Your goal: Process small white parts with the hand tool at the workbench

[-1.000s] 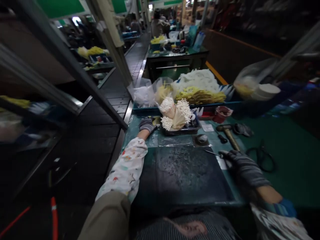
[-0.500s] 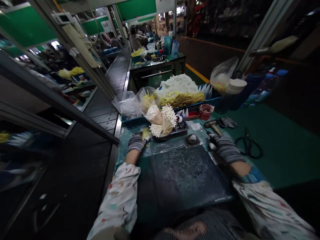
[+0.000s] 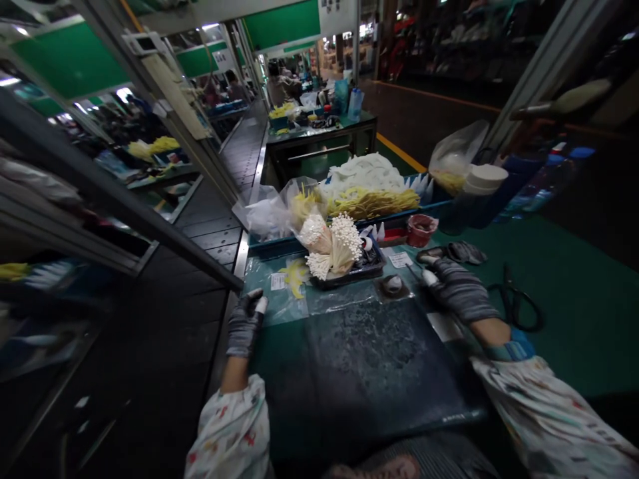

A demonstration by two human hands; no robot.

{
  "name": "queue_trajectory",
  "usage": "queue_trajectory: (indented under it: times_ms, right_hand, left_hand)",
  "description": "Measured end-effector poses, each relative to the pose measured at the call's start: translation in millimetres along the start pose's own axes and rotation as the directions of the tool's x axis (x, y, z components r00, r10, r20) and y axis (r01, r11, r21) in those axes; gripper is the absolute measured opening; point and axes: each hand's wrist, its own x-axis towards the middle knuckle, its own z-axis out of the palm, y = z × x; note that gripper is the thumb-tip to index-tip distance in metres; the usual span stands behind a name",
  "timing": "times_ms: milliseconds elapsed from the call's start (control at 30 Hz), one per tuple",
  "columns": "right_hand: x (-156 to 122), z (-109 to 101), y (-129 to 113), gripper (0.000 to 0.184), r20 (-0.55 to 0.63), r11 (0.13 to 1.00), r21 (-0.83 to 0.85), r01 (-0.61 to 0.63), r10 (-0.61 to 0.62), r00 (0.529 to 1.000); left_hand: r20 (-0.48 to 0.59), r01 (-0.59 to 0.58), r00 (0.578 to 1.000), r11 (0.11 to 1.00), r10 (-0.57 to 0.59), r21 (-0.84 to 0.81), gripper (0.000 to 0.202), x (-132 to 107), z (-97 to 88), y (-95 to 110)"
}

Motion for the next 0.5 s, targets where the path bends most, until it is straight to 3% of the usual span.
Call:
queue_trajectory:
  times_ms: [133, 267, 400, 500]
  right_hand:
    - [-5.1, 7.9, -33.2, 0.048, -0.256, 0.975, 0.199, 0.099, -0.046, 0.966]
    - [-14.3, 21.4, -50.0, 0.043, -0.454, 0.952, 0.268, 0.152, -0.014, 0.891]
    - [-21.2, 31.0, -44.0, 0.040, -0.460, 0.953, 0.269, 0.142, -0.003, 0.888]
    - [-23.0, 32.1, -34.6, 0.039, -0.461, 0.946, 0.289, 0.147, 0.003, 0.887]
  left_hand:
    - [0.019, -0.036, 0.999, 0.997, 0.037, -0.065, 0.056, -7.8, 13.2, 4.0]
    - [0.115, -0.169, 0.977, 0.981, 0.180, -0.096, 0.077, -15.5, 39.0, 27.9]
    - [0.261, -0.375, 0.901, 0.925, 0.348, 0.062, 0.081, -12.9, 62.0, 59.7]
    - [0.290, -0.348, 0.904, 0.935, 0.314, 0.070, 0.075, -14.9, 66.6, 64.9]
